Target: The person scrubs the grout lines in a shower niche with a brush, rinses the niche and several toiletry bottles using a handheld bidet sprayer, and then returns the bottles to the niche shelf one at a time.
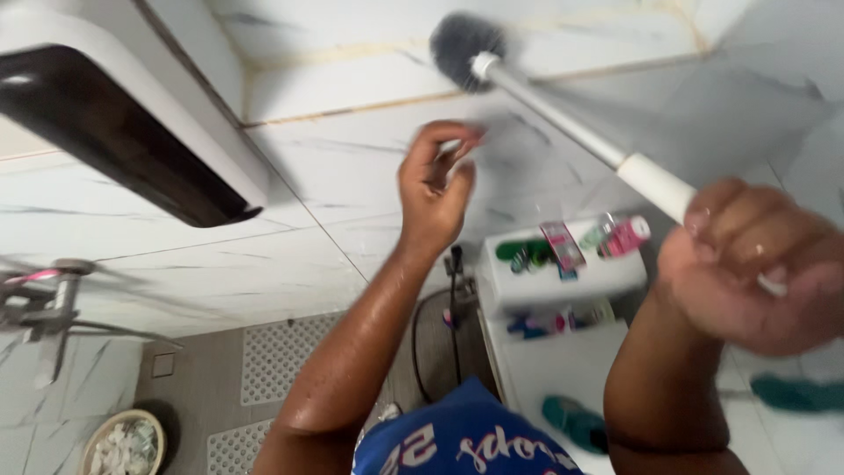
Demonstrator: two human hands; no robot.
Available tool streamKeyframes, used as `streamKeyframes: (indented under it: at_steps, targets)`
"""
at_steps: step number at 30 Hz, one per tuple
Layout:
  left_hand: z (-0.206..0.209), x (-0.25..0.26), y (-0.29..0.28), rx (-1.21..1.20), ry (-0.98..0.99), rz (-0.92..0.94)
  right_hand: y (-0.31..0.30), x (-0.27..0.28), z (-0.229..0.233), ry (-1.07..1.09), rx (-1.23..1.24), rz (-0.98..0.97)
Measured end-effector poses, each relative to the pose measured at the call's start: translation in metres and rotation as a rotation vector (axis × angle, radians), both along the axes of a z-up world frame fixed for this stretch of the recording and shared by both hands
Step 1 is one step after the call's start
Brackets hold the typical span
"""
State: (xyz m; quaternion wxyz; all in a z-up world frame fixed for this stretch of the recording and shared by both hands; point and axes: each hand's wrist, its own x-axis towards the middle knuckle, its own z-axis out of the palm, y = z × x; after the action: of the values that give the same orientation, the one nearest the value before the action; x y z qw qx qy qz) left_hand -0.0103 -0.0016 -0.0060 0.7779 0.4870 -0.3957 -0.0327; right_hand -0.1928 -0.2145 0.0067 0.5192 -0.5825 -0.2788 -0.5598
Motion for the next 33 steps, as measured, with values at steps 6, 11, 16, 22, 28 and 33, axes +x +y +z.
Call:
streamKeyframes:
  at_steps: [6, 11, 16, 22, 28, 33]
  targets:
    - [-0.025, 0.002, 0.025, 0.006, 1.179, -0.202, 0.075, -0.039, -0.063, 0.147, 0.319, 0.235]
    - [-0.144, 0.035, 0.085, -0.234, 1.195, -0.288, 0.100, -0.010, -0.129, 0.882, 0.290, 0.116]
    - [-0.309, 0.079, 0.136, -0.131, 1.507, -0.145, 0.085, 0.040, -0.304, 1.833, -0.318, 0.235]
    - [-0.362, 0.074, 0.177, 0.206, 1.467, 0.424, 0.100, 0.167, -0.522, 1.696, 0.237, -0.266]
    - [-0.417, 0.075, 0.214, 0.366, 0.945, 0.211, 0.106, 0.214, -0.575, 1.646, 0.136, -0.641]
    - [-0.439, 0.075, 0.228, 0.557, 0.549, 0.247, 0.103, 0.226, -0.547, 1.352, 0.030, -0.718]
